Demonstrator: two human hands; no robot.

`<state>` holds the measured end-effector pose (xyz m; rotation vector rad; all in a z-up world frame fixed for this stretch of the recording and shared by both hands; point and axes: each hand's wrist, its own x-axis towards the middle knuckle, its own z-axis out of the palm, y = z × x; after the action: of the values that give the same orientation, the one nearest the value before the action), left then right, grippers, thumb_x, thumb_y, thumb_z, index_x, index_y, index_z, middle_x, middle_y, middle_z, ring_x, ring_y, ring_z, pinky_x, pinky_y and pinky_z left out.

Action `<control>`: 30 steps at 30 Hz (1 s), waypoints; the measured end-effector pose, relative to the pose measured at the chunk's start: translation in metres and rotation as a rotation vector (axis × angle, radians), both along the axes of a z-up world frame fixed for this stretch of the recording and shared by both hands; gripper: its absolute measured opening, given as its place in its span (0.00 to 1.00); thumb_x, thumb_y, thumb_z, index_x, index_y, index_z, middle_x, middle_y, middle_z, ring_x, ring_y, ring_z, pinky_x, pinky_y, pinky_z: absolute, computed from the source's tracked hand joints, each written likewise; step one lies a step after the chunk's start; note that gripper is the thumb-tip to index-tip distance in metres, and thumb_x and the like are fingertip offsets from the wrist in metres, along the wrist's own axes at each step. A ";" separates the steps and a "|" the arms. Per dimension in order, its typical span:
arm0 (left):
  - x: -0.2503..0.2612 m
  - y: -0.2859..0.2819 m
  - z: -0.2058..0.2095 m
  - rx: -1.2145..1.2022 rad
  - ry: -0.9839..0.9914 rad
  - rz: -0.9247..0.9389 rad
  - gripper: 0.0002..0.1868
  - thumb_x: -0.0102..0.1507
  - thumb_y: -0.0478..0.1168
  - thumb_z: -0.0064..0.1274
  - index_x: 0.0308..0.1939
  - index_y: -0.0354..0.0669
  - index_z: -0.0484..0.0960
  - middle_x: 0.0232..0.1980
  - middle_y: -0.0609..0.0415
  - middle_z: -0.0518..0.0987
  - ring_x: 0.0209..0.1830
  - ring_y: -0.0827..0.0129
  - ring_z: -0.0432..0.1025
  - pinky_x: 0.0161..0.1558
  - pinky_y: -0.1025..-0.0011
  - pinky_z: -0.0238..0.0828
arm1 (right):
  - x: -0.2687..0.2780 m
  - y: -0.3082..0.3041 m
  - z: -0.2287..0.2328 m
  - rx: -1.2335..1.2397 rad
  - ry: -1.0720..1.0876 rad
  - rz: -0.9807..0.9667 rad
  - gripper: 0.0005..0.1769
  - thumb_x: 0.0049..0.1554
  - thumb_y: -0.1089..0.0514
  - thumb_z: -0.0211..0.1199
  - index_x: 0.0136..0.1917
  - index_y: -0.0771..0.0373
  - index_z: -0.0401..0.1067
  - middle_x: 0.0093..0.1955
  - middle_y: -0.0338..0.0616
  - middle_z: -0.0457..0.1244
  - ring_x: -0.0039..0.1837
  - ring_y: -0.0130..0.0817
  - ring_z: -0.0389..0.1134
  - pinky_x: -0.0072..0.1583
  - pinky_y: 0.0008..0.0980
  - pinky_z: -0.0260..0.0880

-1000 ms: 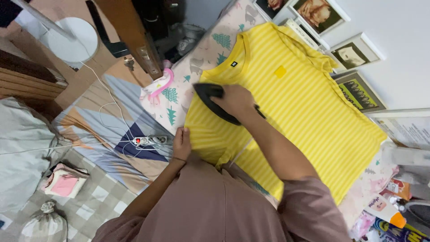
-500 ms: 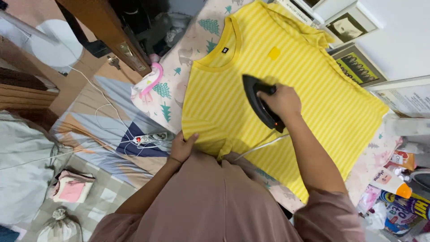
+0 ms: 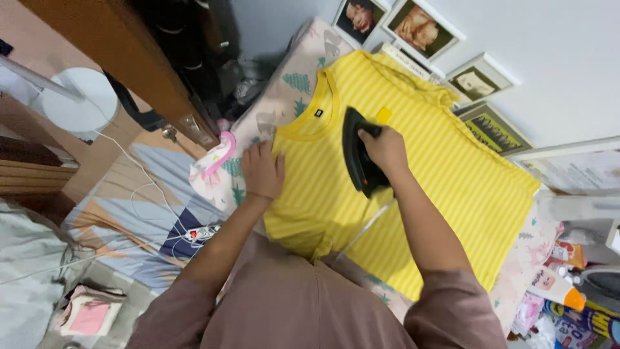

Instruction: Ironing a yellow striped shirt on an ironing board.

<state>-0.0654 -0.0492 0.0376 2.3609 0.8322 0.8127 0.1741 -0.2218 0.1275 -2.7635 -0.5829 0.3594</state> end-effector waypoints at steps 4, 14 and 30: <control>0.032 0.017 -0.017 0.019 0.043 0.059 0.19 0.68 0.48 0.53 0.56 0.40 0.77 0.54 0.44 0.75 0.54 0.46 0.67 0.56 0.49 0.61 | 0.053 0.076 -0.011 0.102 -0.034 0.014 0.29 0.53 0.39 0.68 0.48 0.70 0.79 0.45 0.69 0.68 0.53 0.62 0.71 0.56 0.51 0.71; 0.045 0.032 -0.034 -0.022 0.119 0.072 0.12 0.66 0.50 0.54 0.41 0.47 0.80 0.44 0.49 0.78 0.49 0.49 0.72 0.51 0.50 0.65 | 0.089 0.136 -0.012 -0.004 -0.105 0.171 0.31 0.51 0.38 0.71 0.50 0.70 0.77 0.49 0.66 0.69 0.53 0.59 0.71 0.56 0.50 0.71; 0.053 0.053 -0.033 0.050 0.124 -0.021 0.16 0.67 0.50 0.51 0.32 0.44 0.78 0.36 0.48 0.79 0.38 0.49 0.74 0.42 0.50 0.69 | 0.070 0.155 0.009 -0.088 -0.035 0.223 0.29 0.49 0.38 0.71 0.51 0.65 0.79 0.51 0.63 0.69 0.55 0.57 0.71 0.58 0.50 0.70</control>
<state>-0.0123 0.0038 0.0046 2.4803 0.8446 0.6920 0.2436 -0.0665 0.1368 -2.7986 -0.9084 0.3951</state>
